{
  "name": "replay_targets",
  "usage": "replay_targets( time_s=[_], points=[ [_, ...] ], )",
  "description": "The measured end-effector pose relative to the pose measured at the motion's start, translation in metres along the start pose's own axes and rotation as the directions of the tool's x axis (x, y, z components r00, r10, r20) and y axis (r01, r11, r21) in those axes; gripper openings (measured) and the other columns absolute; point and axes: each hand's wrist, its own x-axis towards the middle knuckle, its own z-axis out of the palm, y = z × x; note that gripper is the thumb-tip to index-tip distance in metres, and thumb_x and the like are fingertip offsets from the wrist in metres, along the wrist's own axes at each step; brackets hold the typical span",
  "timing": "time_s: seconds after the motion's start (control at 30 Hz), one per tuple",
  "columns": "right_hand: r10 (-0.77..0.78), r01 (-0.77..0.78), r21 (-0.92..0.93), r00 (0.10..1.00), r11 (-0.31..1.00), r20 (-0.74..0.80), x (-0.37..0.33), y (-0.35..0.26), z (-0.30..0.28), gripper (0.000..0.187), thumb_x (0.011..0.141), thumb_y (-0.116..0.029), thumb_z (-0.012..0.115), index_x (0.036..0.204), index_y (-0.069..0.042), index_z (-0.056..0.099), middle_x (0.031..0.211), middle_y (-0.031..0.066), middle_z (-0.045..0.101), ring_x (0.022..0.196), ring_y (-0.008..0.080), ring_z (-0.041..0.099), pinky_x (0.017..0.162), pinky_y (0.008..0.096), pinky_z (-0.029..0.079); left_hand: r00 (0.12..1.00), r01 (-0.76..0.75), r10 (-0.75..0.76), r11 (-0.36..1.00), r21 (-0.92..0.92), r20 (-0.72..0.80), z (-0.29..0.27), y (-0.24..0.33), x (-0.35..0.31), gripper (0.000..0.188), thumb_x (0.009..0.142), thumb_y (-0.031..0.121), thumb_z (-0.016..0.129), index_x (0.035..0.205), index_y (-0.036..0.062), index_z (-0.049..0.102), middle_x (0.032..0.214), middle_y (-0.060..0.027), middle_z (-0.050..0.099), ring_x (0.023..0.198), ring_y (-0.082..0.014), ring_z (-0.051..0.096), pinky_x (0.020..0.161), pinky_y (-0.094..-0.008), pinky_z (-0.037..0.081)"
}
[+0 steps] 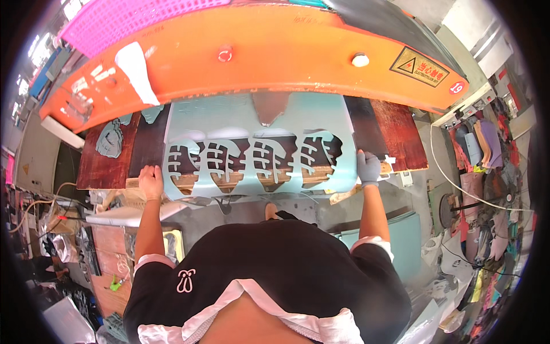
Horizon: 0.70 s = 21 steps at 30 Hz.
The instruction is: The person uses a squeegee to press a screen-printed stencil onto a light-blue sheet, then peels away the excess material around the printed characters. They repeat this cycle multiple times, stacking the finished sheets and discarding the waste.
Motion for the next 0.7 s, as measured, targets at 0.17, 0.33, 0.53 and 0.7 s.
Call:
replay_targets(
  time_s=[0.17,0.33,0.53,0.7],
  points=[
    [0.238,-0.234,0.074,0.97,0.969,-0.051,-0.044,-0.026,-0.044,0.041,0.086,-0.032,0.061,0.108,0.002,0.057,0.097,0.0148,0.061,0.085,0.025,0.059,0.075,0.0349,0.047,1.0,-0.001,0.0,1.0,-0.023,-0.017,-0.052,0.014,-0.075,0.032,0.084,0.019,0.056,0.058,0.0034,0.044,0.065,-0.0123,0.046,0.066,-0.0334,0.048,0.06,-0.0458,0.037],
    [-0.084,0.178,-0.264,0.939,0.948,0.332,-0.054,-0.085,-0.032,0.062,0.085,-0.054,0.049,0.129,-0.01,0.048,0.132,0.0198,0.046,0.122,0.0376,0.041,0.098,0.0498,0.036,1.0,-0.008,0.008,1.0,-0.018,-0.002,-0.102,0.02,-0.136,0.032,0.082,0.017,0.059,0.058,0.0042,0.044,0.064,-0.0111,0.044,0.064,-0.0318,0.047,0.059,-0.0452,0.035],
    [0.036,0.186,-0.468,0.904,0.864,0.426,-0.095,-0.107,-0.04,0.064,0.086,-0.056,0.042,0.137,-0.017,0.043,0.144,0.0191,0.035,0.131,0.0422,0.029,0.103,0.0582,0.024,0.995,0.055,-0.044,0.992,-0.115,0.094,-0.152,0.022,-0.202,0.025,0.081,0.016,0.063,0.063,0.0078,0.049,0.062,-0.0069,0.049,0.062,-0.0286,0.049,0.06,-0.0409,0.035],
    [0.025,0.195,-0.474,0.908,0.859,0.417,-0.122,-0.106,-0.045,0.063,0.087,-0.055,0.041,0.137,-0.015,0.042,0.143,0.0195,0.036,0.131,0.0414,0.029,0.1,0.0597,0.025,0.984,0.143,-0.126,0.98,-0.138,0.126,-0.178,0.029,-0.23,0.014,0.081,0.016,0.063,0.074,0.0071,0.055,0.069,-0.0075,0.052,0.067,-0.0281,0.052,0.065,-0.041,0.037]
  ],
)
